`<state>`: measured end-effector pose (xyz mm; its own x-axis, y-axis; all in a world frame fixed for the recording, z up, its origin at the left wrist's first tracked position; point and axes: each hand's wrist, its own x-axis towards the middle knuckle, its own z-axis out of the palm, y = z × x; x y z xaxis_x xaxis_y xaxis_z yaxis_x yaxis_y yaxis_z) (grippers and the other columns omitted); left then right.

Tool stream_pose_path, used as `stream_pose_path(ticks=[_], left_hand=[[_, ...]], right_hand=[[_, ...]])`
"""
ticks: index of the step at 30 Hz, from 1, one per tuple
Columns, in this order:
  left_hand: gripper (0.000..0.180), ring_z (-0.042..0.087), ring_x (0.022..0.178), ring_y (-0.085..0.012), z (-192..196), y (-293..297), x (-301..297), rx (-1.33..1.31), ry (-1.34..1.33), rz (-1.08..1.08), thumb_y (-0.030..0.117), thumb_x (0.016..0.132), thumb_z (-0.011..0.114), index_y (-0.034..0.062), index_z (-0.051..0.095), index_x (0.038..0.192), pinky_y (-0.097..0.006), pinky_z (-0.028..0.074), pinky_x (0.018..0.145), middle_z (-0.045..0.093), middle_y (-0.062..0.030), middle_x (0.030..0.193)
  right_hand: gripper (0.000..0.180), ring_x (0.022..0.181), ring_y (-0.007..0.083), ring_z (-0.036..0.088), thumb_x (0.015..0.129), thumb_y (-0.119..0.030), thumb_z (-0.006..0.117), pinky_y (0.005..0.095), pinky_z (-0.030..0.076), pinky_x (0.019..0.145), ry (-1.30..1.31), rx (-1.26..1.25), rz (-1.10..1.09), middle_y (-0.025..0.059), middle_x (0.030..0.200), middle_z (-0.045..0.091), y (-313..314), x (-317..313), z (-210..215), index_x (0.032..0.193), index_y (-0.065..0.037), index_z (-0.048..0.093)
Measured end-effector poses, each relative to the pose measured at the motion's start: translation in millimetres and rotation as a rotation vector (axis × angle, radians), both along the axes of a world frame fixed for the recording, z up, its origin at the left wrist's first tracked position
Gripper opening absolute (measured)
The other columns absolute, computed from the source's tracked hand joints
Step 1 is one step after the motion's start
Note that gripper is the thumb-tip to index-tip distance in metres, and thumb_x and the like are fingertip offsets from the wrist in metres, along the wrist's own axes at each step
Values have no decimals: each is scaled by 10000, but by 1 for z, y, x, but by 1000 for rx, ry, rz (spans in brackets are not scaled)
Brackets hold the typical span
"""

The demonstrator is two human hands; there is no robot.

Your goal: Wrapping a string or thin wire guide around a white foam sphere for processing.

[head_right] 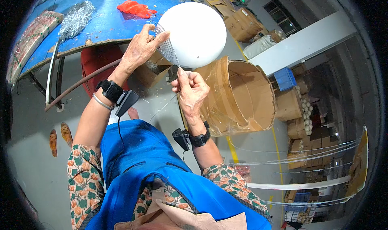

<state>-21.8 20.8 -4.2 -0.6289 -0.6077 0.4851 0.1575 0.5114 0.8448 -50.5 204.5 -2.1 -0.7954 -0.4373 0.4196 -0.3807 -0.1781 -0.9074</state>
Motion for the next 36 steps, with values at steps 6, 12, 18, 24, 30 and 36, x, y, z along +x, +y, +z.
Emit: stream_pose_path(ticks=[6,12,18,24,30,36], left_hand=[[820,594,848,-360,2,2,-2,-31,39,69,655,728,506,-71,437,1102,-421,453,739,602,-246,798],[725,621,755,-321,6,6,1,24,40,22,635,746,501,-14,481,1070,-412,464,686,608,-146,630],[671,622,742,-313,6,4,-1,29,69,38,623,757,499,4,511,1015,-410,466,674,608,-156,646],[786,622,765,-296,-3,-3,-6,145,90,-22,638,699,566,-50,472,1068,-377,466,729,614,-191,731],[866,615,815,-279,8,-5,3,75,35,-13,650,683,573,-107,433,1078,-370,453,772,612,-206,760],[862,604,857,-318,7,2,-1,113,-14,16,686,707,500,-87,442,1083,-392,452,765,609,-230,799]], right_hand=[[169,467,64,528,830,-136,603,181,439,434,5,-53,-28,63,578,589,-9,-3,-7,760,10,558],[177,461,65,522,836,-130,593,180,434,430,4,-74,-66,67,574,587,-16,-4,-7,741,10,541],[184,454,66,523,834,-134,597,183,445,433,15,-73,-49,65,572,586,-18,-6,-9,731,6,537],[160,466,61,523,831,-118,597,180,440,439,86,-94,-61,66,578,592,-8,13,13,745,6,543],[148,467,62,523,826,-113,605,180,441,442,119,-117,-55,66,578,590,-7,9,8,760,6,549],[154,467,55,519,834,-116,596,176,442,442,58,-132,-47,62,577,587,-15,1,-3,760,10,546]])
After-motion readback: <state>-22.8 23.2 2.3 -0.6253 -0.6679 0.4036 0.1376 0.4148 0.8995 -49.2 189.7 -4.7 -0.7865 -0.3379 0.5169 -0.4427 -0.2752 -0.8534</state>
